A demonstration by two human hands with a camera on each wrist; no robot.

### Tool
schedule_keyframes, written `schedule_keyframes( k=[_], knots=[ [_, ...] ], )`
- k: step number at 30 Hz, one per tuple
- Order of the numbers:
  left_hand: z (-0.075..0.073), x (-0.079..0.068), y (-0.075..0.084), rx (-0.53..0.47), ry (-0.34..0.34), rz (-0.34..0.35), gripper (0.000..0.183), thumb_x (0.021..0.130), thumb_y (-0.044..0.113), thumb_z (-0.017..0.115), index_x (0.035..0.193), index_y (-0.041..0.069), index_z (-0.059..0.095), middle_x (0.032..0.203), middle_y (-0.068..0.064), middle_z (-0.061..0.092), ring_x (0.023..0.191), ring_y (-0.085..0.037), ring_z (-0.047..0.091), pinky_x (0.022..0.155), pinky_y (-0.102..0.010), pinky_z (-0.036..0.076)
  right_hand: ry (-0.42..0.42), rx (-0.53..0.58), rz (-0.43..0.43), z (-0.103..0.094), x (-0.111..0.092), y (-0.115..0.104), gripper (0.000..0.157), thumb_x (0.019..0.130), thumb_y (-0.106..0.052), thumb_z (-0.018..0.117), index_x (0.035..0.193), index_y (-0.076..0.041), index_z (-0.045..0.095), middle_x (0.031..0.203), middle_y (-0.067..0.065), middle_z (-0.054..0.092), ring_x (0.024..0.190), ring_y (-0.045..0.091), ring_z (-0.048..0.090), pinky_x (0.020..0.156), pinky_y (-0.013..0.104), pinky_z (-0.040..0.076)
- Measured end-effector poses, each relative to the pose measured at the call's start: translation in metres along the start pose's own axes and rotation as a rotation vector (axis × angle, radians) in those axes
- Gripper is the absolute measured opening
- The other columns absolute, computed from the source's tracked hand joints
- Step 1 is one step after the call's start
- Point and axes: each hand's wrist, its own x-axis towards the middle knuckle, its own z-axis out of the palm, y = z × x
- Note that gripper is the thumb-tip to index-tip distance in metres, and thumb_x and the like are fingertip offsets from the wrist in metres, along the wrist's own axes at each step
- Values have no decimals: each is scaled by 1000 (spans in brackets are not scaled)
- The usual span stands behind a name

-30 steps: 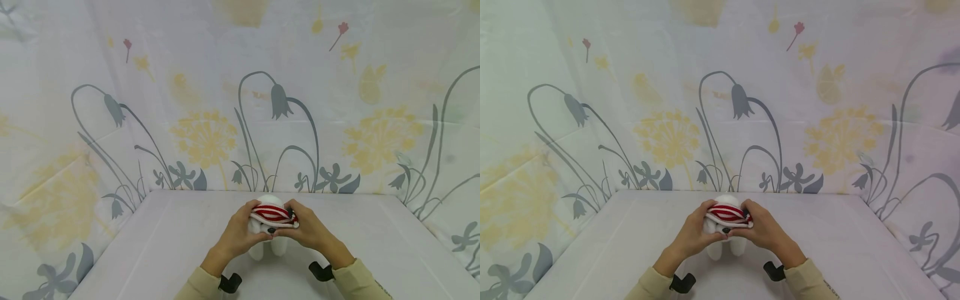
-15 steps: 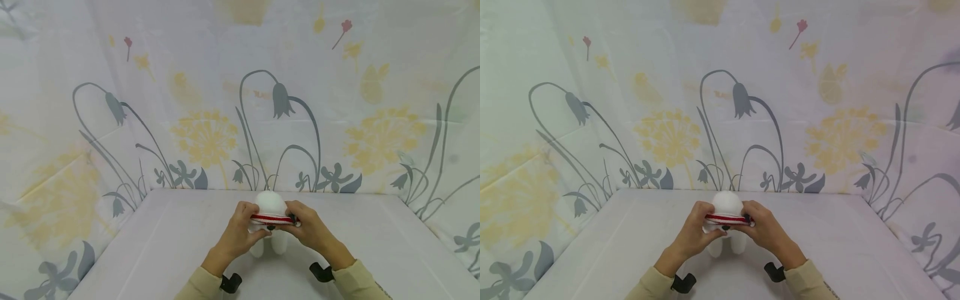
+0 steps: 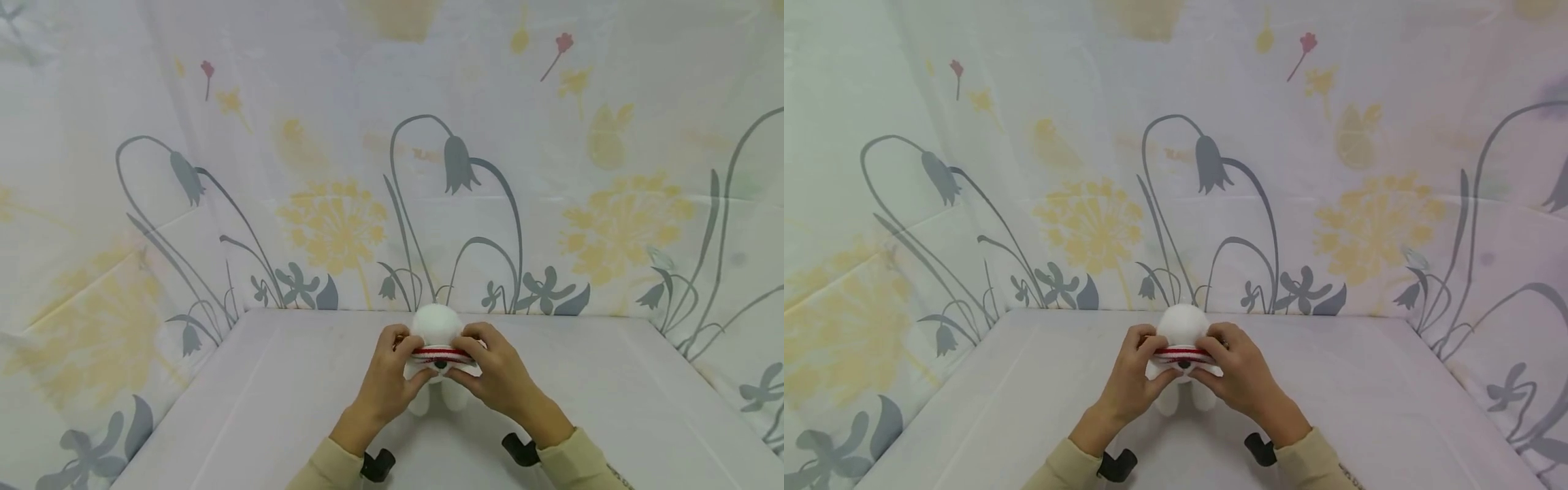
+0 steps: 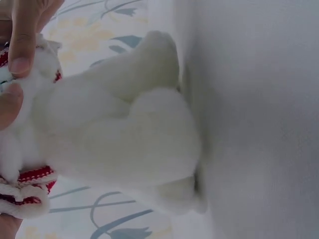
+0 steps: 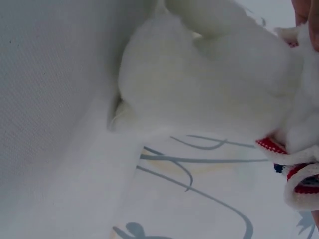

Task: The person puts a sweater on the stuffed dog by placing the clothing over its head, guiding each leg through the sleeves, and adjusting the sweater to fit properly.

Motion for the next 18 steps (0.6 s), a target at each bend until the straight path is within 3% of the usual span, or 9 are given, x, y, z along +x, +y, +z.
schedule_keyframes(
  k=[5,18],
  knots=[
    [1,-1,0,43,31,67,42,72,19,85,100,13,54,105,-8,44,93,-18,49,77,-25,48,-8,-26,-14,1,0,-4,41,63,-21,87,91,-8,60,94,3,53,82,15,49,70,24,42],
    [7,-1,-1,116,70,152,37,66,4,82,87,12,53,94,-4,45,90,-19,47,76,-28,46,-50,-48,-77,5,0,-9,36,59,0,80,80,-11,52,85,-1,49,81,18,47,68,31,43]
  ],
)
